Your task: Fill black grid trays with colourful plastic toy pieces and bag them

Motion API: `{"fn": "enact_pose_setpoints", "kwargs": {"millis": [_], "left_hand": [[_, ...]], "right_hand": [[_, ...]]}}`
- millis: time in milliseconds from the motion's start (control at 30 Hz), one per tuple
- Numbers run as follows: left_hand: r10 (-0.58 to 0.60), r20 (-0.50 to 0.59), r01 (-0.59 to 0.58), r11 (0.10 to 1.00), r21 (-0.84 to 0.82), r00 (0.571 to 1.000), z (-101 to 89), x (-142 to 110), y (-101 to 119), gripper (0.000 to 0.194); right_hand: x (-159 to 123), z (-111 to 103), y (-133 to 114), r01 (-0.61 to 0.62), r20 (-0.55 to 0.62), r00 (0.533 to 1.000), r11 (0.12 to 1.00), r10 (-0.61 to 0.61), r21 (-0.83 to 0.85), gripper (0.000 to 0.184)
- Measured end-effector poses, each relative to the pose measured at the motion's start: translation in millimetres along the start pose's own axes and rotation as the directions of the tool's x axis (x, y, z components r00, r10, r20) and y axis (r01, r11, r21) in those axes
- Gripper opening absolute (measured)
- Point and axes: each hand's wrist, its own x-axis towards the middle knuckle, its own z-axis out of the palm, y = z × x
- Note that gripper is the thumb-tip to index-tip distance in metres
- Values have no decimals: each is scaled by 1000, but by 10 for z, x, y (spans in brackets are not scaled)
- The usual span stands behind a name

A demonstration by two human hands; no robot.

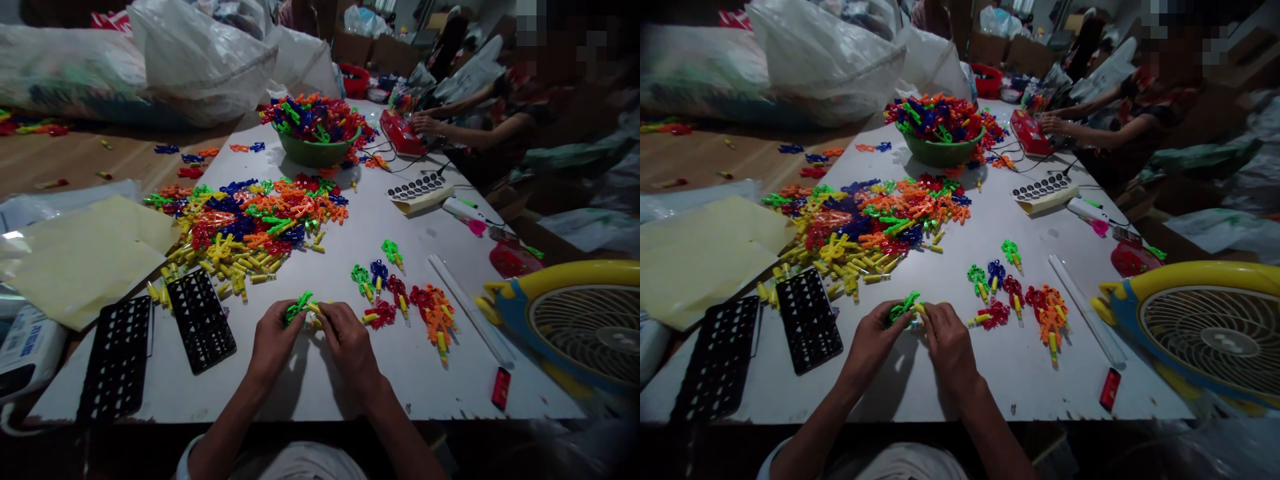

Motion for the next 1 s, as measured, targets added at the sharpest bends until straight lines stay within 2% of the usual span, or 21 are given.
{"fn": "enact_pose_setpoints", "kwargs": {"millis": [167,233,333,400,467,500,533,600,633,667,700,733,800,867,933,1000], "left_hand": [[105,-7,-104,992,75,994,-9,-30,3,24],[106,35,-107,993,48,994,-50,-26,-11,26],[4,219,13,997,-76,976,-130,-3,-17,29],[-50,363,95,990,-108,930,-164,16,4,30],[-39,448,87,992,-87,893,-179,42,32,32],[-12,454,49,996,-69,891,-186,62,40,35],[23,428,-6,999,-42,903,-197,89,38,38],[114,289,-141,987,72,951,-236,173,3,41],[167,201,-201,966,162,965,-261,234,-27,40],[221,124,-247,933,262,967,-287,307,-60,38],[271,68,-277,892,358,960,-309,391,-90,35],[314,31,-295,848,441,949,-323,487,-110,34],[372,-5,-305,769,562,928,-325,707,-108,33],[398,-42,-277,707,650,917,-292,956,-49,35],[396,-83,-222,663,715,914,-238,1221,44,39],[399,-67,-213,615,759,915,-169,1475,132,45]], "right_hand": [[-15,45,-8,-18,26,999,999,20,-39,24],[11,38,46,-57,41,998,998,56,9,24],[76,-34,181,-217,184,967,952,179,215,18],[114,-142,293,-348,332,914,873,234,343,16],[128,-309,413,-399,404,882,841,242,367,17],[123,-408,471,-377,381,892,864,242,335,18],[111,-506,524,-330,309,919,905,243,269,19],[67,-653,599,-224,69,973,974,221,38,19],[37,-678,612,-188,-39,982,978,185,-87,20],[4,-659,604,-158,-99,985,971,142,-180,21],[-30,-595,573,-127,-99,989,965,106,-229,23],[-62,-492,521,-87,-43,996,968,79,-236,24],[-113,-217,375,-24,135,990,983,49,-181,24],[-138,46,226,-30,240,968,984,72,-173,18],[-135,208,129,-44,265,959,978,99,-205,12],[-113,257,97,-18,268,960,971,83,-236,10]]}}
